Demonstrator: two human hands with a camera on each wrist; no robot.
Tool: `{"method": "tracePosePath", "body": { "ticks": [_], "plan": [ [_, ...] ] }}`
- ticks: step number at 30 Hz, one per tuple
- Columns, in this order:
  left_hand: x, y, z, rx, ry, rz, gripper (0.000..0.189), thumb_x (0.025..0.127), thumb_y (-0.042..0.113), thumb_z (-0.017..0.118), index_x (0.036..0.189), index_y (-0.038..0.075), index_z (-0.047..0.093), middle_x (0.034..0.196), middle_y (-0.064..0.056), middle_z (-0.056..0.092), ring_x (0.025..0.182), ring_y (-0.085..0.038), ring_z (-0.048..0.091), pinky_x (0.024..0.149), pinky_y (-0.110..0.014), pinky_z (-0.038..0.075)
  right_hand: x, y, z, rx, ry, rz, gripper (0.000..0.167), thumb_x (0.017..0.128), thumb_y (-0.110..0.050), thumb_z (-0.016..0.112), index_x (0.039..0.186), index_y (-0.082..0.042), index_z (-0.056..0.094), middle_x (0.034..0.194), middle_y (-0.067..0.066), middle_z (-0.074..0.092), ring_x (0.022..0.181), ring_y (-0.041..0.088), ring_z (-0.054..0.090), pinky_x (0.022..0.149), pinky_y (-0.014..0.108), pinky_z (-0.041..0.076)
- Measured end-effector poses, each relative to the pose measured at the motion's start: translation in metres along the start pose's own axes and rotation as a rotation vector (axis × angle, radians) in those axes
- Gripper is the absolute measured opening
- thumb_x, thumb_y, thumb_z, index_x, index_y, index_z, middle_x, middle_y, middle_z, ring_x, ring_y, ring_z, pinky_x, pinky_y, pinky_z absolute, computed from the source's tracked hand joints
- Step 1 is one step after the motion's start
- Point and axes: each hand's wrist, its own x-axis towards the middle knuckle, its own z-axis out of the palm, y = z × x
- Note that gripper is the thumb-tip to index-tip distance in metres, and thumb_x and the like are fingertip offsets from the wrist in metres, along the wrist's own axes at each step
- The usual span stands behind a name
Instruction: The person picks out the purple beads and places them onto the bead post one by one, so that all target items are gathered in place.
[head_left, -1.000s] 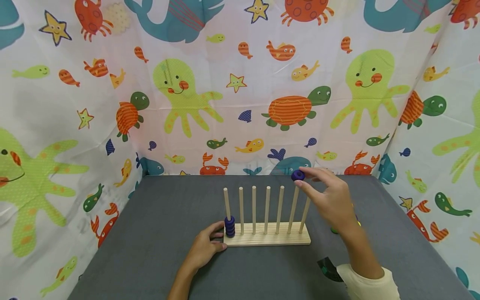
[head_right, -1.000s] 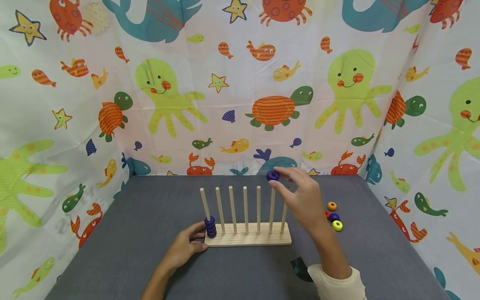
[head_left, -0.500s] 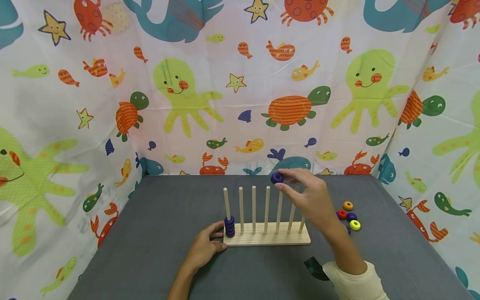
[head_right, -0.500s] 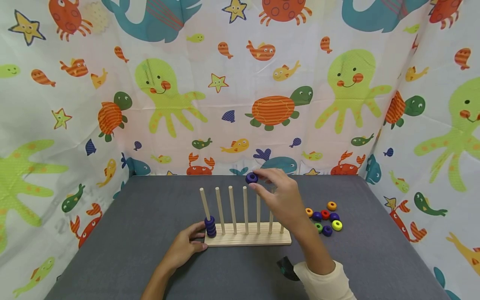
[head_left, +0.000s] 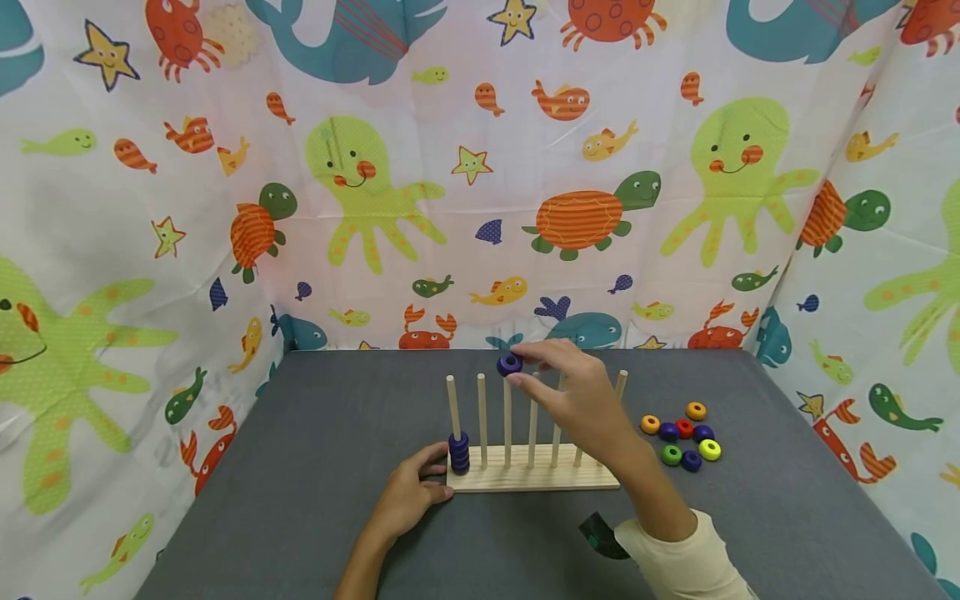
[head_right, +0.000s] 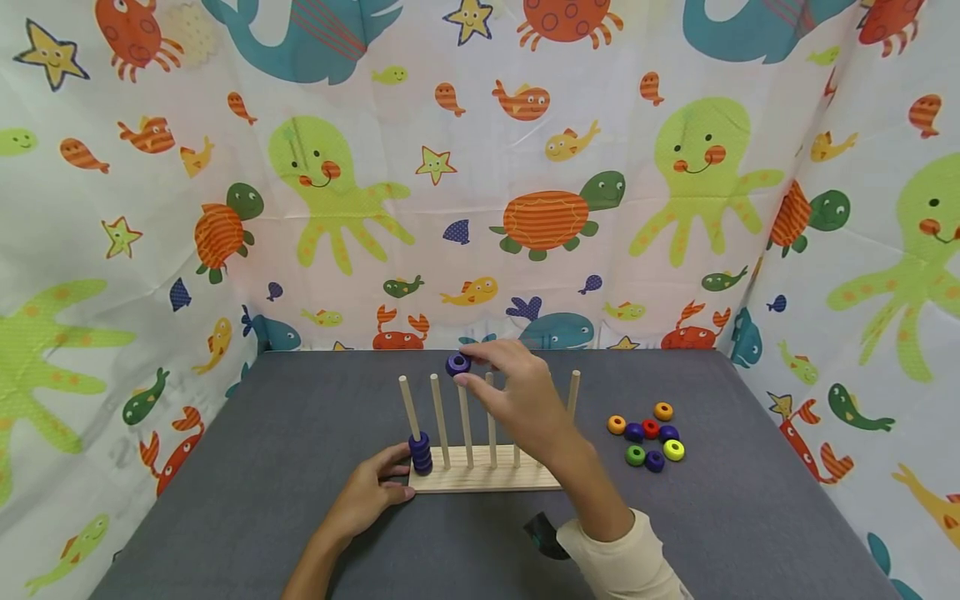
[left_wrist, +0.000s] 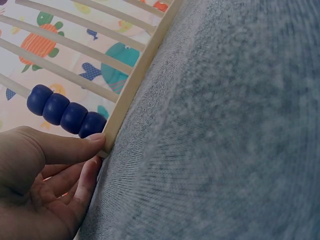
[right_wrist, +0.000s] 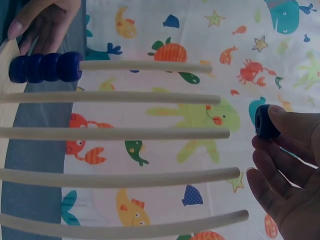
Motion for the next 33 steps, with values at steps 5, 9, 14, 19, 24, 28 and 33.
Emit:
{"method": "tracePosePath", "body": {
  "ticks": [5,9,14,19,24,28,33],
  "plan": [
    [0.000,-0.001,0.001,0.007,0.007,0.001,0.070,0.087,-0.003,0.079,0.152,0.003,0.054,0.153,-0.020,0.058,0.127,-0.035,0.065,0.096,-0.044,0.060,0.004,-0.006,0.008,0.026,-0.035,-0.013,0.035,0.094,-0.016,0.082,0.128,-0.009,0.076,0.121,0.002,0.075,0.112,0.018,0.066,0.091,0.042,0.060],
    [0.000,-0.002,0.000,0.009,0.010,0.007,0.070,0.087,-0.003,0.079,0.152,0.003,0.055,0.152,-0.020,0.058,0.126,-0.035,0.065,0.096,-0.045,0.060,0.007,-0.009,0.014,0.036,-0.058,-0.006,0.037,0.094,-0.017,0.082,0.129,-0.009,0.076,0.123,0.003,0.075,0.119,0.021,0.066,0.100,0.047,0.058],
    [0.000,-0.002,0.001,0.005,0.010,0.006,0.070,0.087,-0.002,0.080,0.152,0.003,0.055,0.152,-0.020,0.058,0.125,-0.035,0.065,0.095,-0.045,0.060,0.011,-0.011,0.022,0.043,-0.086,0.012,0.038,0.094,-0.018,0.082,0.131,-0.009,0.075,0.122,0.003,0.075,0.119,0.021,0.066,0.100,0.046,0.057],
    [0.001,-0.002,0.001,0.006,0.014,0.001,0.070,0.086,-0.002,0.080,0.152,0.004,0.056,0.150,-0.020,0.060,0.122,-0.034,0.067,0.093,-0.044,0.061,0.013,-0.014,0.028,0.055,-0.117,0.005,0.038,0.095,-0.016,0.081,0.132,-0.009,0.075,0.120,0.003,0.075,0.104,0.020,0.063,0.086,0.037,0.056],
    [0.001,-0.002,0.000,0.003,0.013,-0.001,0.071,0.085,-0.003,0.079,0.152,0.004,0.056,0.150,-0.020,0.060,0.122,-0.035,0.067,0.093,-0.043,0.061,0.015,-0.016,0.034,0.058,-0.137,0.003,0.037,0.095,-0.014,0.081,0.131,-0.008,0.075,0.124,0.005,0.075,0.106,0.019,0.063,0.087,0.038,0.059],
    [0.001,-0.001,0.000,-0.003,0.007,-0.001,0.070,0.086,-0.003,0.079,0.152,0.003,0.055,0.150,-0.021,0.060,0.122,-0.035,0.067,0.092,-0.042,0.062,0.017,-0.017,0.039,0.056,-0.156,-0.001,0.037,0.095,-0.014,0.080,0.131,-0.007,0.075,0.125,0.006,0.075,0.118,0.023,0.065,0.098,0.046,0.059],
    [0.002,-0.001,-0.001,0.002,-0.004,-0.016,0.070,0.087,-0.002,0.078,0.152,0.004,0.055,0.150,-0.020,0.060,0.122,-0.034,0.067,0.093,-0.039,0.062,0.019,-0.018,0.044,0.064,-0.192,0.013,0.038,0.097,-0.016,0.079,0.133,-0.007,0.073,0.128,0.006,0.074,0.120,0.024,0.065,0.098,0.045,0.059]
  ]
}}
